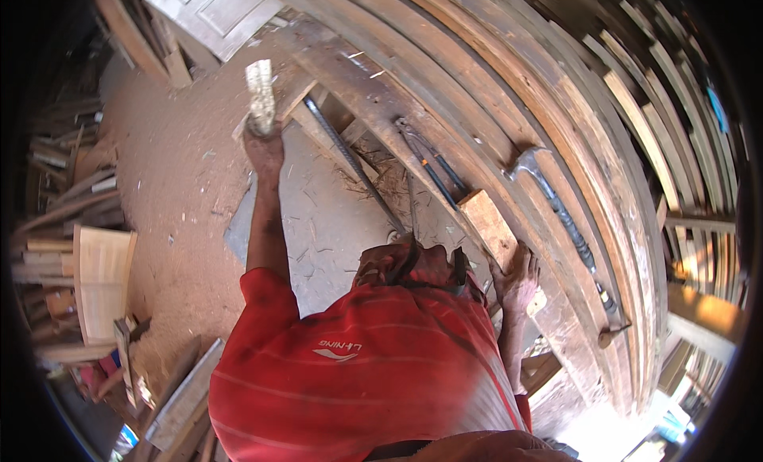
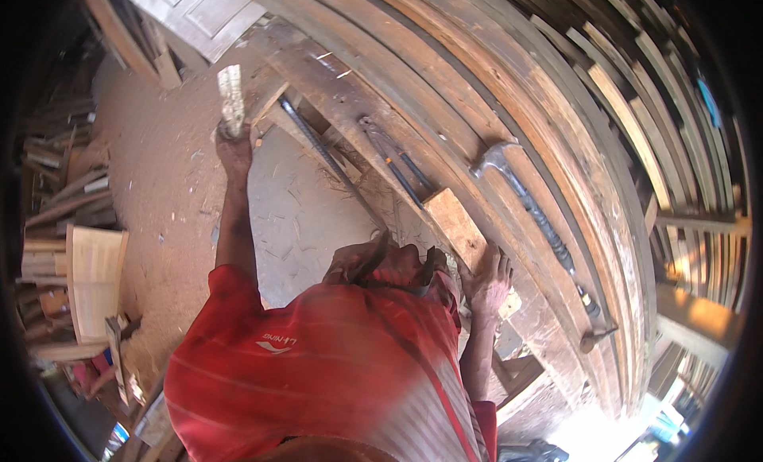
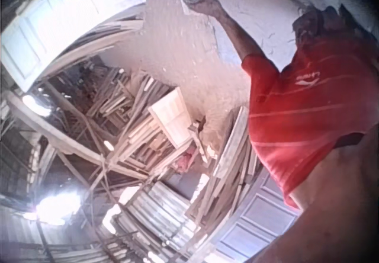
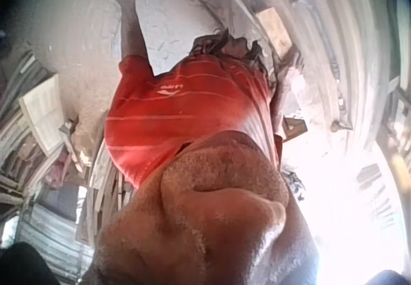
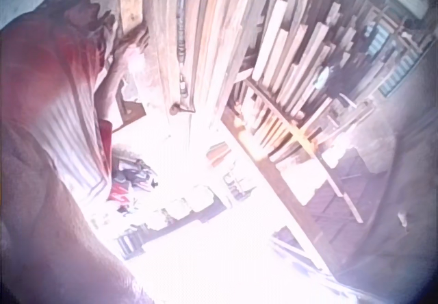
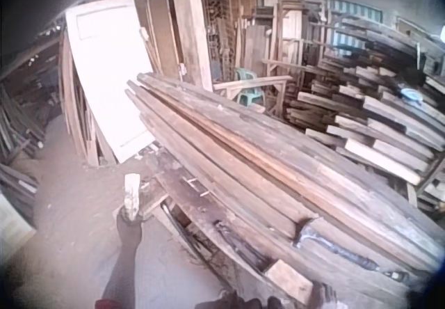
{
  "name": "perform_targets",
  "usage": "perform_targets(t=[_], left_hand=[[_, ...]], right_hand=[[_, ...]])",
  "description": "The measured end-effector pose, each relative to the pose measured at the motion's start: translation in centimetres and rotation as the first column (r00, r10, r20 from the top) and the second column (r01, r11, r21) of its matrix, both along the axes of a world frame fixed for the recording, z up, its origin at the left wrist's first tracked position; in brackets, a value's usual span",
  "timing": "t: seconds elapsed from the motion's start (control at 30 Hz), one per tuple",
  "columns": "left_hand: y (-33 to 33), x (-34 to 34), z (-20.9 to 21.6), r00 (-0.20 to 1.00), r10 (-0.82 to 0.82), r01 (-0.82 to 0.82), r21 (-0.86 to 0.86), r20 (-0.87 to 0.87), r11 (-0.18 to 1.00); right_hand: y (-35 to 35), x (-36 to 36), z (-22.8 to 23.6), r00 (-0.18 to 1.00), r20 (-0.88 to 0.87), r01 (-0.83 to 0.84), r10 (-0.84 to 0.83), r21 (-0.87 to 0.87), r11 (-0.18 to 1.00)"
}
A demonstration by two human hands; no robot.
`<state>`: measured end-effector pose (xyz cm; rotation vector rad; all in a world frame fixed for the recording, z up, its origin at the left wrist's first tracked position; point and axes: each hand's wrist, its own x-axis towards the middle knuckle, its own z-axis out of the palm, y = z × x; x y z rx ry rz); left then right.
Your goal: The person uses a hammer to split small pieces of wood on a workbench, then walks to an outdoor pile to select and carry a long plank back to the workshop. The person continues splitting wood and handling planks throughout the clip.
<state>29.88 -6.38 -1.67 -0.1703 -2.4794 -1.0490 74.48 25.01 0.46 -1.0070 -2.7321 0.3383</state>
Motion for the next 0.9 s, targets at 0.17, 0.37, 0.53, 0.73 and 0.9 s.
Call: perform_targets(t=[0.17,0.37,0.53,0.73,0.9], left_hand=[[-2.8,-3.2,-2.5,0.948,0.259,-0.122,-0.54,0.186,0.833],[-8.1,-7.0,-9.2,0.988,0.151,-0.126,-0.628,-0.014,0.768],[-7.1,-6.5,-7.4,0.992,0.087,-0.038,-0.451,0.089,0.892],[-5.9,-4.7,-4.2,0.986,0.116,-0.064,-0.365,0.123,0.929],[-6.6,-1.2,-7.8,0.955,0.252,-0.288,-0.283,-0.157,0.915]], right_hand=[[-0.1,-0.4,0.7,0.998,0.048,0.053,-0.05,-0.064,0.997],[0.3,-0.2,1.1,0.999,0.023,0.044,-0.042,-0.099,0.994],[0.5,1.2,1.4,0.994,-0.109,0.003,-0.013,-0.092,0.996],[0.8,3.1,6.8,0.981,-0.177,0.076,-0.08,-0.03,0.997],[4.5,7.7,9.8,0.959,-0.216,0.206,-0.181,0.097,0.974]])
